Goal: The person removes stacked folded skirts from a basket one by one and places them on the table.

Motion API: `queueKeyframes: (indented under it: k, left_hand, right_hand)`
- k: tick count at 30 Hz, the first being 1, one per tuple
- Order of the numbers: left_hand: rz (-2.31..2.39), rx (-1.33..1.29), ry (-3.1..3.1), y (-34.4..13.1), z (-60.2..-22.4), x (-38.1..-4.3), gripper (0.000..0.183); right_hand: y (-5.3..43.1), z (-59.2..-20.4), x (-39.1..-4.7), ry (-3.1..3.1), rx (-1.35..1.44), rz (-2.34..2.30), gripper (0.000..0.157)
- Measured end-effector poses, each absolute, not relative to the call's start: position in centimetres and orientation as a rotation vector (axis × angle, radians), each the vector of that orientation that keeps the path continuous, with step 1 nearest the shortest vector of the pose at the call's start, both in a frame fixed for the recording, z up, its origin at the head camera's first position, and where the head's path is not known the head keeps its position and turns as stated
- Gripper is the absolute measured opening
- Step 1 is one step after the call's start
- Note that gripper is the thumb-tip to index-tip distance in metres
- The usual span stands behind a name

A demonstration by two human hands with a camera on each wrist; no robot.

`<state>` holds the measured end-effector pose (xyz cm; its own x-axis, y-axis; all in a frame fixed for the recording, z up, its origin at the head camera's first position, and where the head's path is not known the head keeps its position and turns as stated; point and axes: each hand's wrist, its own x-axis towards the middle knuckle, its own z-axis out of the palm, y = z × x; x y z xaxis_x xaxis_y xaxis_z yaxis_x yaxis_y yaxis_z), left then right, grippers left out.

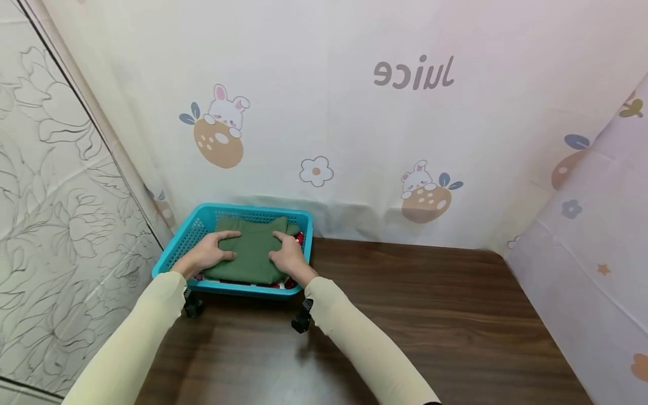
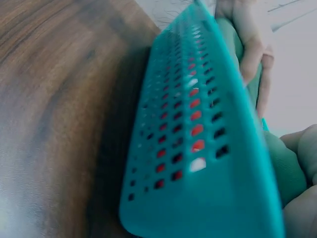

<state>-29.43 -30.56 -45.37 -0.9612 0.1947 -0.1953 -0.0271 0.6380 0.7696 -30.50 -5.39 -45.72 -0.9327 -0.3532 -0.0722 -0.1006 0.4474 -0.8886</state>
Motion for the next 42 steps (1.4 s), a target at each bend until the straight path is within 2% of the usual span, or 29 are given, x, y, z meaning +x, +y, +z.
queueKeyframes:
  k: [17,31,42]
  left_hand:
    - [1.569,0.173,2.684,-25.5,-42.8,-28.8,0.064]
    - [1.8,0.239,2.719,-15.6,-41.5,-27.4,0.057]
    - [1.824,0.289,2.741,-8.9,-42.7,-26.9,0.059]
  right_hand:
    - [0.9,-42.4,-31.7,2.609,-0.512,-1.468,0.062]
    - [11.0,-41.0,-30.6,2.757,-0.578,-1.441,0.062]
    - [17.6,-41.5,-29.1,2.799,-0.521,-1.367,0.063]
